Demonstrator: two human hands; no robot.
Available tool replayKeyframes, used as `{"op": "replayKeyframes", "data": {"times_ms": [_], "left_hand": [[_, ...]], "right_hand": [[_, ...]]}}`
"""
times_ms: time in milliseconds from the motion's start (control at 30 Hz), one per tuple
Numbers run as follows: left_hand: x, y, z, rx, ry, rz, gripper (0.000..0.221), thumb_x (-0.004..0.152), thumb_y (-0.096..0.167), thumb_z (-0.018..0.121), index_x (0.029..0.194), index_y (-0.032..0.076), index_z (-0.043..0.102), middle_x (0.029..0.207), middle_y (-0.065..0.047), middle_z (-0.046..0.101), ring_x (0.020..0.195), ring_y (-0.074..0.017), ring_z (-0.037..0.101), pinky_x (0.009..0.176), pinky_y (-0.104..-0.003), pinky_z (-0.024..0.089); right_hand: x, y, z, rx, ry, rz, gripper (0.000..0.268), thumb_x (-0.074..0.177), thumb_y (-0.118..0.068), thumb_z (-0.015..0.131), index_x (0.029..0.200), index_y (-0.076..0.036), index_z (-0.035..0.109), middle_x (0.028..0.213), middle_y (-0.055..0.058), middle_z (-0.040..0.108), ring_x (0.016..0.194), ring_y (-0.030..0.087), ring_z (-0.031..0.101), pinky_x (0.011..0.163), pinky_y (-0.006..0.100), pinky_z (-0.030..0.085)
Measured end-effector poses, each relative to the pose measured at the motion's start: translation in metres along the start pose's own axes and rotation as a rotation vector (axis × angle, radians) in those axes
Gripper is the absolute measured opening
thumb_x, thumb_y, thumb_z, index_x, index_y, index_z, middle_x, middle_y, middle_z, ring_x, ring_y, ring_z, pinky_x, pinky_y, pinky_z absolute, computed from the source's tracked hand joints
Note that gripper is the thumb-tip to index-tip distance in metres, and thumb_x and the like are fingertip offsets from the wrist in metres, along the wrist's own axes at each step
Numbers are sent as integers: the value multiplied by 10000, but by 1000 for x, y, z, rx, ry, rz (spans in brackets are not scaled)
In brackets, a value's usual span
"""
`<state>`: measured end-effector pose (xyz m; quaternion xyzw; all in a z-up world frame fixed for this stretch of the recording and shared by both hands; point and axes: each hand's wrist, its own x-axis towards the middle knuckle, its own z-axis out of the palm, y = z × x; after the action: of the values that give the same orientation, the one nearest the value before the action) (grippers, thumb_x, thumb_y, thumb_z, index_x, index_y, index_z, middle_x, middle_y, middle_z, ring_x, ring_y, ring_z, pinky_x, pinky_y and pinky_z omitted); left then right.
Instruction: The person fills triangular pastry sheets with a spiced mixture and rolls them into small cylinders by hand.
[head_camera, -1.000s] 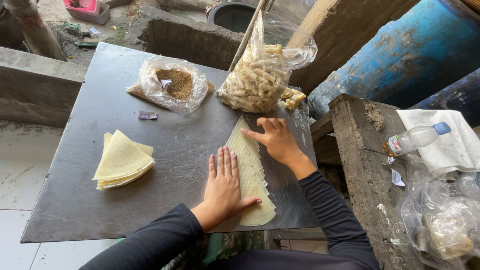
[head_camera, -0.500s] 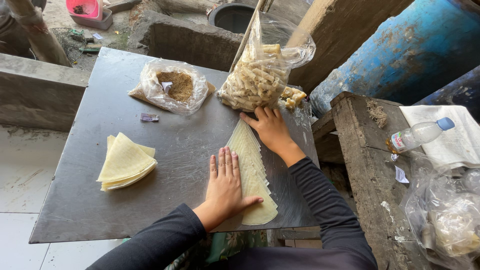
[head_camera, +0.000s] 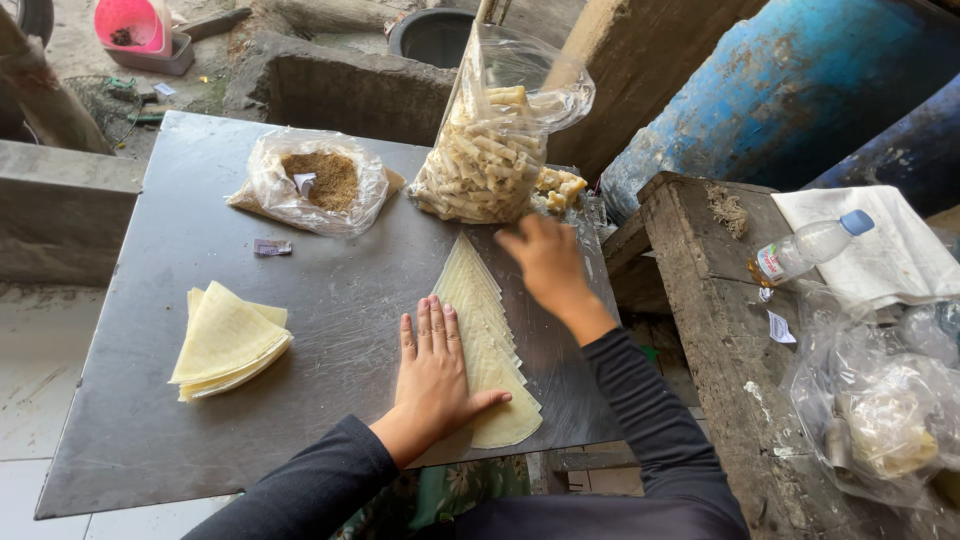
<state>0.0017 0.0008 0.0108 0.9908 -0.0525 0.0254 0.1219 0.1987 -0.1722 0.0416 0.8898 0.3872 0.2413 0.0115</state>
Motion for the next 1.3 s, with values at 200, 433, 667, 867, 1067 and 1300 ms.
{"op": "replayKeyframes", "data": {"times_ms": [200,433,667,867,1067,1300], "left_hand": [[0,0,0,-10,-23,-1,1393,752,947,381,1500,-194,101,1584,-410,64,1505,-497,-33,1173,-613,-44],[1,0,-3,4,-44,-3,1388,751,951,375,1494,-191,106,1578,-418,59,1502,-504,-34,1167,-617,-50],[1,-3,11,46,-55,-2,1434,713,993,322,1497,-188,104,1580,-413,53,1502,-492,-40,1158,-624,-66],[2,-10,39,-82,425,108,1430,700,1013,244,1459,-198,176,1543,-418,124,1496,-483,17,1163,-648,-69],[2,-12,39,-103,353,87,1343,768,959,265,1509,-158,178,1595,-382,117,1529,-450,19,1168,-645,-72],[-16,-45,-8,-326,455,77,845,1064,586,409,1578,-77,314,1643,-333,271,1529,-451,214,1203,-620,186]], "right_hand": [[-33,136,29,615,7,651,847,639,261,403,1240,-218,759,1290,109,501,1221,293,509,1099,380,408],[-58,146,56,222,-225,639,766,763,189,518,1285,-327,737,1515,88,430,1397,314,369,1158,504,227],[-52,109,4,-542,-247,179,269,987,-226,557,1114,-148,780,1551,97,468,1438,329,388,1162,562,221],[-102,46,-71,-169,-57,403,505,811,45,590,1233,-179,754,1473,151,486,1407,326,406,1161,568,213],[-173,-27,-101,528,278,603,543,918,96,514,1407,-117,616,1415,142,516,1351,272,505,1149,405,399],[-237,-73,-90,799,467,970,516,905,87,522,1392,-73,573,1385,81,545,1207,185,569,1004,335,480]]}}
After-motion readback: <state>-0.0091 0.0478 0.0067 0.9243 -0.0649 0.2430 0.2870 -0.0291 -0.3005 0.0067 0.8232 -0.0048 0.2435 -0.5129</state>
